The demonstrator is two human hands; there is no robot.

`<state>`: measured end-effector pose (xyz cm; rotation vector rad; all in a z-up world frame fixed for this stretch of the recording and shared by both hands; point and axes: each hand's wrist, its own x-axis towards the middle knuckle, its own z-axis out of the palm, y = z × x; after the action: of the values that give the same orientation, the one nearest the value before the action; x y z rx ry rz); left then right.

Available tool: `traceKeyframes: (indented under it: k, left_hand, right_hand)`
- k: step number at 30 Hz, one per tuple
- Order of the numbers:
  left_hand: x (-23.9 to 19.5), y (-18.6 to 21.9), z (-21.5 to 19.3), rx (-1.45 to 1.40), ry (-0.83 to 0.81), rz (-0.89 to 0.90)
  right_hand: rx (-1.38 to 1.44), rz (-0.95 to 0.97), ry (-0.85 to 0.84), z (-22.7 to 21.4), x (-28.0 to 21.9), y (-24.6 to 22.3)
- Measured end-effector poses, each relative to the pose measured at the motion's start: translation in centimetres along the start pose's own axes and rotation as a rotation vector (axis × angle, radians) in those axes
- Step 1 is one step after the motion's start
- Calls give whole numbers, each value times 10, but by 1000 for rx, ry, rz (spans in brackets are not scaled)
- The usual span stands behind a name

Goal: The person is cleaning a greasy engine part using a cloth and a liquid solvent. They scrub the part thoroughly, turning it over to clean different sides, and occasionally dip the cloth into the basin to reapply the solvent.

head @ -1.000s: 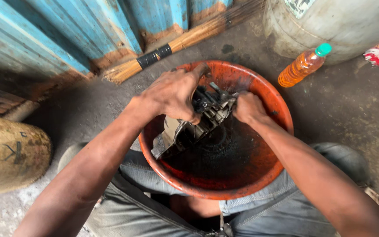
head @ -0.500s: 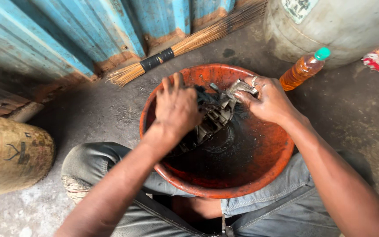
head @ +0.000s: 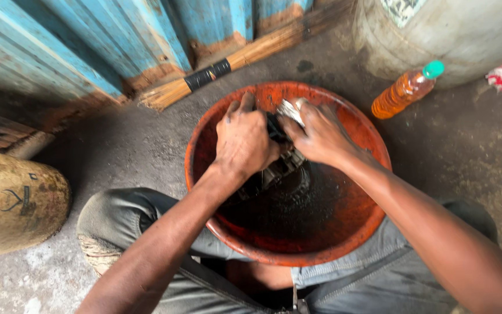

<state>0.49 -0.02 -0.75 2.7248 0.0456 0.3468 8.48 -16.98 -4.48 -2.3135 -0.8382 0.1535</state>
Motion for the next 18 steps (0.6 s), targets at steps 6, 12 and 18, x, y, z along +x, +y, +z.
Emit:
traceKeyframes:
  k: [6,12,18]
  left_hand:
    - [2,-7,-7,-92,-71,-26]
    - [15,-4,-6,-26,-232,4]
    - [20,-19,-7,-79,-161,149]
  right_hand:
    - [-51,-105,68,0,-6,-9]
    - [-181,166,-101,-10,-3,-15]
    - [-76,-108,36,-9,1,-29]
